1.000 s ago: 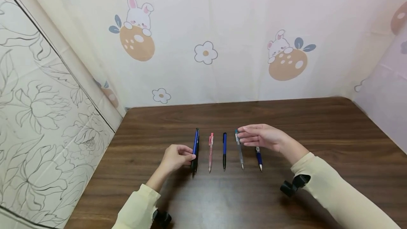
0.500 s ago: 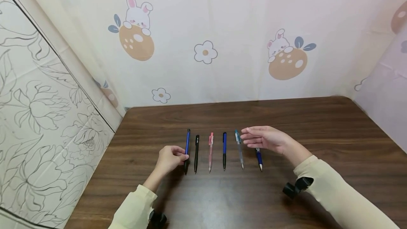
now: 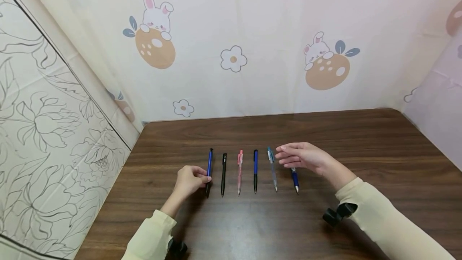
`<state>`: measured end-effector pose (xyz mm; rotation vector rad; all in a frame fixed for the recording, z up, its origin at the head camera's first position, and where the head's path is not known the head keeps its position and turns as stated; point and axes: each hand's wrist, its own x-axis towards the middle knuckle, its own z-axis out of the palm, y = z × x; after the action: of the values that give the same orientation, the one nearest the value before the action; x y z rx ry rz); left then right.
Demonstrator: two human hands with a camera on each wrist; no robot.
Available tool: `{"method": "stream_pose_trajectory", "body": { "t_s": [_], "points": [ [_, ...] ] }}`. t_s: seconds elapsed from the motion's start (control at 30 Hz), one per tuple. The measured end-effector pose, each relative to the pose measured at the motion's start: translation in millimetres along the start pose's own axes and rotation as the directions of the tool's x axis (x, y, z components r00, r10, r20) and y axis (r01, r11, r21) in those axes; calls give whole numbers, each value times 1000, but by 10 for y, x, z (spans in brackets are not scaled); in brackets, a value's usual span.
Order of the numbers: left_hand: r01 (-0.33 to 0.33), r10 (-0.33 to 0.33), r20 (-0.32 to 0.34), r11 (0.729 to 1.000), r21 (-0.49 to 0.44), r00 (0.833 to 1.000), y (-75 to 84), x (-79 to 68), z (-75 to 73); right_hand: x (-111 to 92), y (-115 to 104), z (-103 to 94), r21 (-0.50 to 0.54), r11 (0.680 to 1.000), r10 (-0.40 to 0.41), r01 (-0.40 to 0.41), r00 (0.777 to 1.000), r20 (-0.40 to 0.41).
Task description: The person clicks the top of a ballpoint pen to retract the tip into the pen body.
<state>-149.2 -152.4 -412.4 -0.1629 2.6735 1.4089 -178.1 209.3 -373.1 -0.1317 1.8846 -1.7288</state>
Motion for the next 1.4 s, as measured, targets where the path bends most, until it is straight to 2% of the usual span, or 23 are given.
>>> {"method": "stream_pose_trajectory", "body": {
  "t_s": [0.2, 0.43, 0.67, 0.93, 1.1, 1.23, 1.4],
  "points": [
    [17, -17, -3, 999, 33, 1000, -23, 13, -1, -1, 2, 13, -5, 1000, -3, 3, 1000, 4],
    [-32, 34, -22, 996, 81, 999, -44, 31, 26, -21, -3, 2, -19, 1000, -15, 15, 1000, 5],
    [-75, 86, -59, 983, 167, 995, -55, 38, 41, -18, -16, -11, 46, 999, 0, -2, 999, 44],
    [-96, 116, -65, 962, 257, 991, -48, 43, 35, -34, 4, -8, 78, 997, 6, -10, 999, 50],
    [-120, 146, -71, 952, 282, 987, -60, 48, 27, -39, 5, -3, 98, 995, 1, -7, 998, 57],
    [-129, 157, -77, 949, 286, 985, -73, 41, 34, -36, 24, 8, 69, 998, -3, -1, 999, 51],
    [-153, 183, -84, 947, 282, 979, -45, 31, 41, -22, 32, 40, -16, 1000, -23, 23, 1000, 18]
  ]
}}
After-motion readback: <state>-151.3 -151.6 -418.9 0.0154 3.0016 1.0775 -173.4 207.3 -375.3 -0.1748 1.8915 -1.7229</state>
